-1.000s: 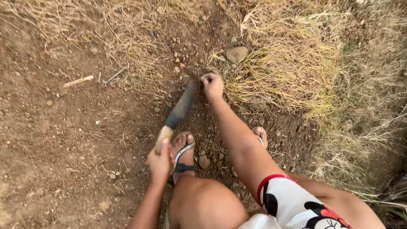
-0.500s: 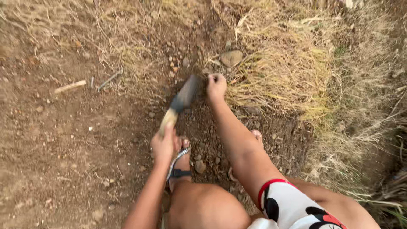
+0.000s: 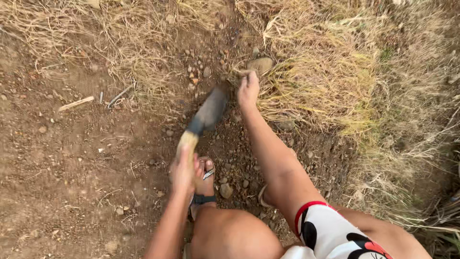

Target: The person pulls clumps of dry grass from the soil by hand and uses a small digging tool to loosen the earth around the roots in an outdoor area.

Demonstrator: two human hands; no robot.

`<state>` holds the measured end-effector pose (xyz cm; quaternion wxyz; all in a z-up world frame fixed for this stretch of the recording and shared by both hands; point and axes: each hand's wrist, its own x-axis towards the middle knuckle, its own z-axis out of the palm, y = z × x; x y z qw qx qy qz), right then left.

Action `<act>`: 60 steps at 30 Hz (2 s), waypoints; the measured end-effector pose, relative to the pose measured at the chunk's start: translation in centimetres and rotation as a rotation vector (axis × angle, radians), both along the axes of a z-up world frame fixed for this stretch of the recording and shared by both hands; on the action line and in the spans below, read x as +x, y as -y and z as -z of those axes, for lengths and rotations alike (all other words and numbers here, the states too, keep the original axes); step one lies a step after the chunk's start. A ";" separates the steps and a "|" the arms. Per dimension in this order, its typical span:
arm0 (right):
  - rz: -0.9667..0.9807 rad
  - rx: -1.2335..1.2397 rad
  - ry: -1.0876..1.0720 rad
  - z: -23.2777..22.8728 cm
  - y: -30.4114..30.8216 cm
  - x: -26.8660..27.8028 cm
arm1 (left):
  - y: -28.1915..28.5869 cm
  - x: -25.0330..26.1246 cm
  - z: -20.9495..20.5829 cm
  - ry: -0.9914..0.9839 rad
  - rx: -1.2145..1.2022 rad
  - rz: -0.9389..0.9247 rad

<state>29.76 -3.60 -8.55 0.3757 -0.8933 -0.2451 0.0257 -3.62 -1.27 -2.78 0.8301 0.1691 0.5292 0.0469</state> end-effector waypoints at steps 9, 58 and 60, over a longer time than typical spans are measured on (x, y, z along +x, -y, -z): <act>-0.179 -0.397 0.201 -1.7 -1.8 -0.5 | 0.0 6.8 2.1 0.027 -0.178 -0.216; -0.095 -0.363 -0.066 5.3 1.8 3.9 | -1.6 4.0 0.4 -0.060 0.290 0.138; -0.040 -0.257 -0.170 5.8 2.2 5.2 | -1.1 1.8 -0.7 -0.114 0.310 0.218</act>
